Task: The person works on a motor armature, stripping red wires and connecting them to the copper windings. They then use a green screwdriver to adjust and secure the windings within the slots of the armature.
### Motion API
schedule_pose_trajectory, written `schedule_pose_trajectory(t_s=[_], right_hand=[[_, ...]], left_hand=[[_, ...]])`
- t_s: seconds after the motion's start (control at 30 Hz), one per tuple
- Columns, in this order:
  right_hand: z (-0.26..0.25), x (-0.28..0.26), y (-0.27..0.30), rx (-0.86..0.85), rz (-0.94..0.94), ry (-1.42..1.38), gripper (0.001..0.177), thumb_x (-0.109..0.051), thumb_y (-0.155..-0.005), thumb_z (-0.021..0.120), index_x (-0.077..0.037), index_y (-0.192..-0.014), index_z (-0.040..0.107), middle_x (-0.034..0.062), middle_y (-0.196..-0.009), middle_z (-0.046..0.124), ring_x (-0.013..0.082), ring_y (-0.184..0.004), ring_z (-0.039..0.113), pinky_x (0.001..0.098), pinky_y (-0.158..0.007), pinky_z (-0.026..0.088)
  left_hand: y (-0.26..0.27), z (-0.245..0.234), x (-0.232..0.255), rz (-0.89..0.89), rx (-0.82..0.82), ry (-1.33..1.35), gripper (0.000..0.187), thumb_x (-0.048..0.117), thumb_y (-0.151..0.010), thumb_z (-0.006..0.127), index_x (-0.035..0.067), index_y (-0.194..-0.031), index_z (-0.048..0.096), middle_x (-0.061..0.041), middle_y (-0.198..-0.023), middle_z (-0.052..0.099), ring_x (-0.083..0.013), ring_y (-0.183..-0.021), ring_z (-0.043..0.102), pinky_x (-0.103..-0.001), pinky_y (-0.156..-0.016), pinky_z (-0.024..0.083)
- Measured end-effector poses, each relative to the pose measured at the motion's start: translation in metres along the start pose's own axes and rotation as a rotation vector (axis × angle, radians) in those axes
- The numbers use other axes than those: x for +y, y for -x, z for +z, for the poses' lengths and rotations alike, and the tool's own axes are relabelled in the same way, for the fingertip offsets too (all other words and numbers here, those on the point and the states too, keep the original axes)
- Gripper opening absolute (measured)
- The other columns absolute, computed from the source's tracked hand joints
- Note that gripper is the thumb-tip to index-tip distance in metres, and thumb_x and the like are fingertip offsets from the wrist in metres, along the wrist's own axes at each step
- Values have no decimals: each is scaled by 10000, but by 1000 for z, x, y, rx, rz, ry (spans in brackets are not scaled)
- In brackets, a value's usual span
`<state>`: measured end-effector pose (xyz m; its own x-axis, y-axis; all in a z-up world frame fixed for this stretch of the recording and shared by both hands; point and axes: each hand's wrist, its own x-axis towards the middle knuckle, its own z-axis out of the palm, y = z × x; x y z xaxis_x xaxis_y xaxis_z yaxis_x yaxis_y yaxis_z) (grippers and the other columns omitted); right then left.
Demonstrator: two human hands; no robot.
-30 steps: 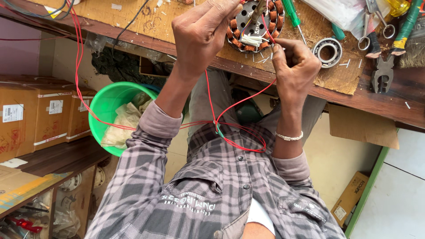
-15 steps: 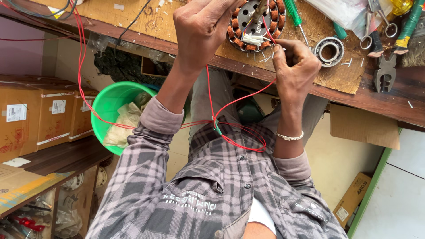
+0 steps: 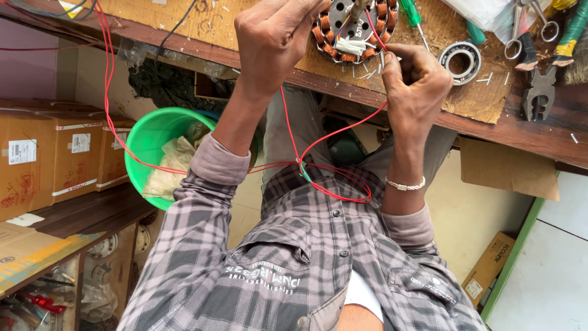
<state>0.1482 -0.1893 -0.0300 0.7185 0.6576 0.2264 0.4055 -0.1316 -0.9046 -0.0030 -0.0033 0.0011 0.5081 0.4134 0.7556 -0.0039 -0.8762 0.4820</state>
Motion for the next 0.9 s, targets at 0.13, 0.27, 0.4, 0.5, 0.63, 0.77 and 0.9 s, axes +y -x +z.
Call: schedule_pose_trajectory(t_s=[0.13,0.27,0.4,0.5,0.63,0.77,0.9], right_hand=[[-1,-2,0,-43,-22,-160,103,7,-1052,733,35,-1147,761,34,-892,730,41,-707,629,168,-605,479],[-7,0,-1,-14,-40,-193,96,17,-1079,734,46,-1164,767,46,-928,734,49,-741,620,178,-640,474],[-1,3,-1,10,4,-60,89,-3,-1043,717,15,-1114,767,25,-865,750,30,-667,649,155,-566,499],[3,8,0,-47,18,-200,73,2,-1060,721,22,-1119,759,20,-869,717,33,-692,622,164,-598,483],[-7,21,-1,-14,-75,-424,79,-15,-1076,717,45,-1119,745,42,-862,680,68,-620,546,191,-493,405],[-30,47,0,157,70,-839,169,-76,-1123,692,52,-1233,699,31,-787,588,49,-554,461,202,-483,368],[-54,69,8,228,228,-1083,289,-113,-1162,677,66,-1382,623,50,-834,568,77,-607,452,229,-534,381]], left_hand=[[2,-1,0,-15,3,5,237,-23,-937,806,68,-1147,743,-77,-978,756,-262,-843,728,-356,-733,567],[3,2,-1,-15,0,7,239,-13,-947,810,88,-1154,742,-65,-977,756,-258,-844,728,-359,-730,562],[6,4,-4,9,-4,-36,243,2,-937,810,96,-1154,751,-67,-956,758,-266,-809,712,-369,-703,547],[9,6,-6,10,-8,-47,251,0,-944,802,98,-1170,752,-67,-950,762,-265,-803,719,-370,-694,541],[13,3,-7,-33,25,-2,187,15,-968,795,93,-1135,762,-51,-906,761,-215,-745,700,-354,-666,516],[30,-5,4,-294,200,111,31,35,-1013,767,41,-1044,769,-45,-882,766,-130,-721,666,-286,-604,499],[57,-18,22,-689,330,548,185,83,-1079,719,6,-1247,724,-79,-894,739,-77,-653,585,-196,-567,427]])
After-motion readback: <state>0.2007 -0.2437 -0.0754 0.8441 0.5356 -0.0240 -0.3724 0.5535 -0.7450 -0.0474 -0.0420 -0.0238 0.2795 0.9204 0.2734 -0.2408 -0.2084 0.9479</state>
